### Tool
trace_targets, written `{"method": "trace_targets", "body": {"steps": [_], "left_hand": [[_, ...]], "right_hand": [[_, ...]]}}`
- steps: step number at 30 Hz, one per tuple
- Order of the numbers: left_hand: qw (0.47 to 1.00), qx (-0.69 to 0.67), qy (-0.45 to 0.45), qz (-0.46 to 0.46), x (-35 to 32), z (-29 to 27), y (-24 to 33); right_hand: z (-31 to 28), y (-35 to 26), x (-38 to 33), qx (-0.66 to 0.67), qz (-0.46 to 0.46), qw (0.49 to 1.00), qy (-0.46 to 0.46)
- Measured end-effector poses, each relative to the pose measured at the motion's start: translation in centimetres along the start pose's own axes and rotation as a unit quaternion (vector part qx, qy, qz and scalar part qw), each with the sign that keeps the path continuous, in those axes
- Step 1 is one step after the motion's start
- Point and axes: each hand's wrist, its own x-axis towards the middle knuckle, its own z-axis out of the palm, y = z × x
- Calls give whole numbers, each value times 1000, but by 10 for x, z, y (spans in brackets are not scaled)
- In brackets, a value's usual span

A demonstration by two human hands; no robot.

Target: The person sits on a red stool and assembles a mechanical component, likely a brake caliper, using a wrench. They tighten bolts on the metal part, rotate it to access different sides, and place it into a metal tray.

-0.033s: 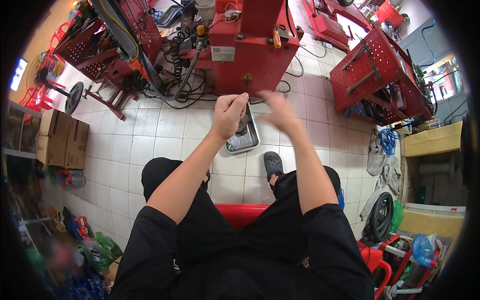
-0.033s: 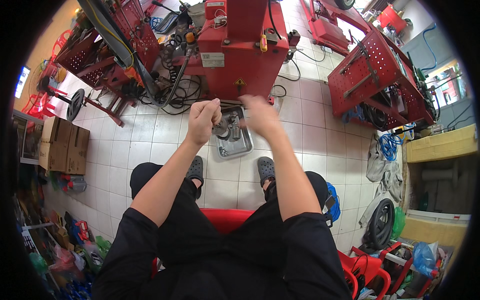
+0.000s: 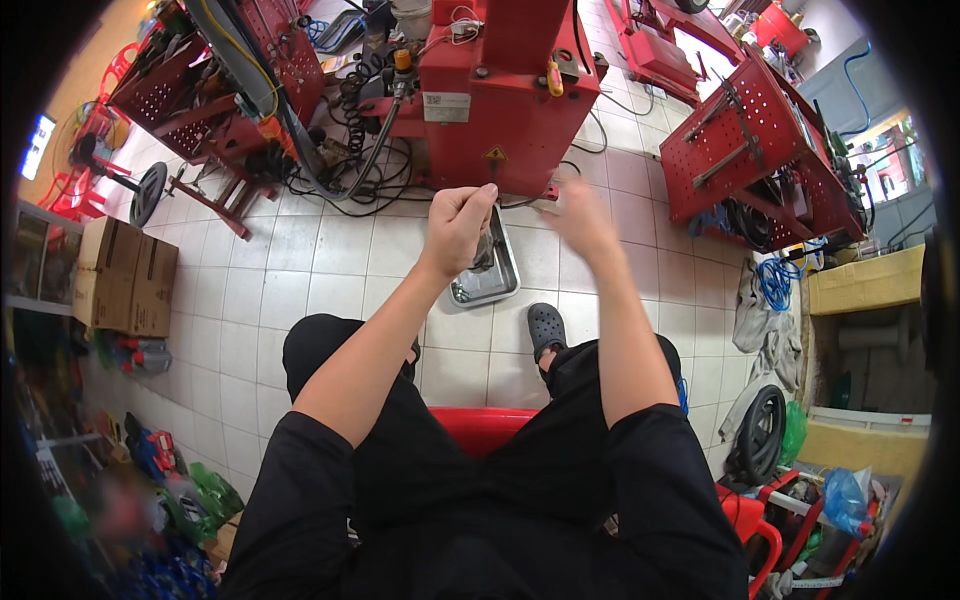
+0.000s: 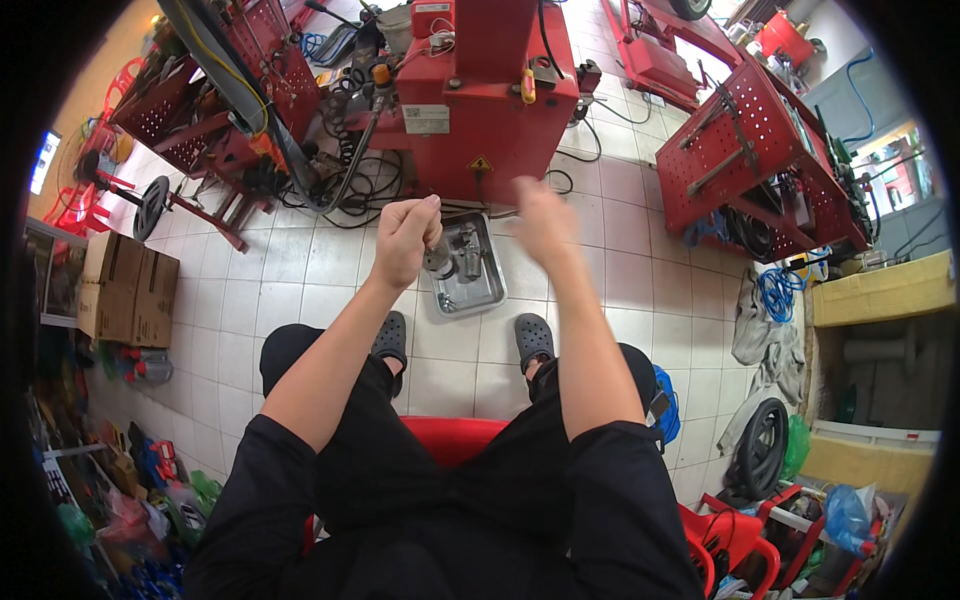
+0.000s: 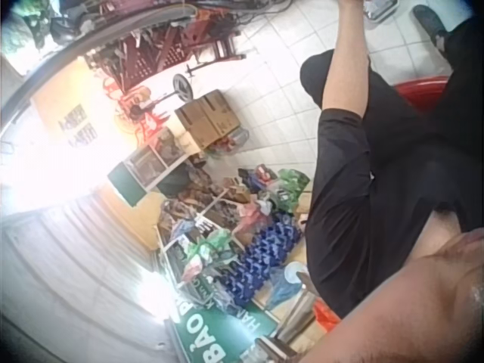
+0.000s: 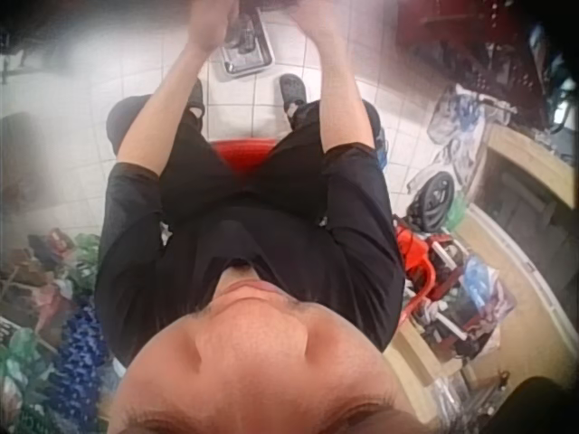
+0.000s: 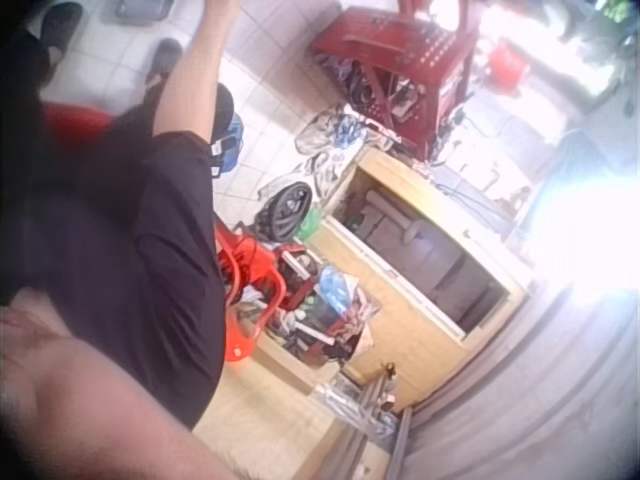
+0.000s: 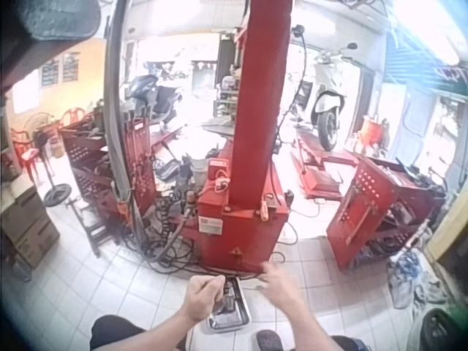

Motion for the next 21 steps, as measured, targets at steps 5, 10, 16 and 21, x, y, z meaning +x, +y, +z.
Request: {"method": "trace_targets", "body": {"steps": [5,10,16,21], "left_hand": [[1000,4,22,-10,-2,-10,-2],[1000,-18,16,9,-2,-4,-7],[1000,-11,16,7,-3,-3,-13],[1000,-7,1,8,-3,-4,-4]], "right_hand": [[-29,-42,-17,38,-16,997,-69],[13,-92,-34,97,-143,978,-113],[39,-100,-38,110,-142,980,-89],[-1,-74,-21,40,-105,991,-69]]}}
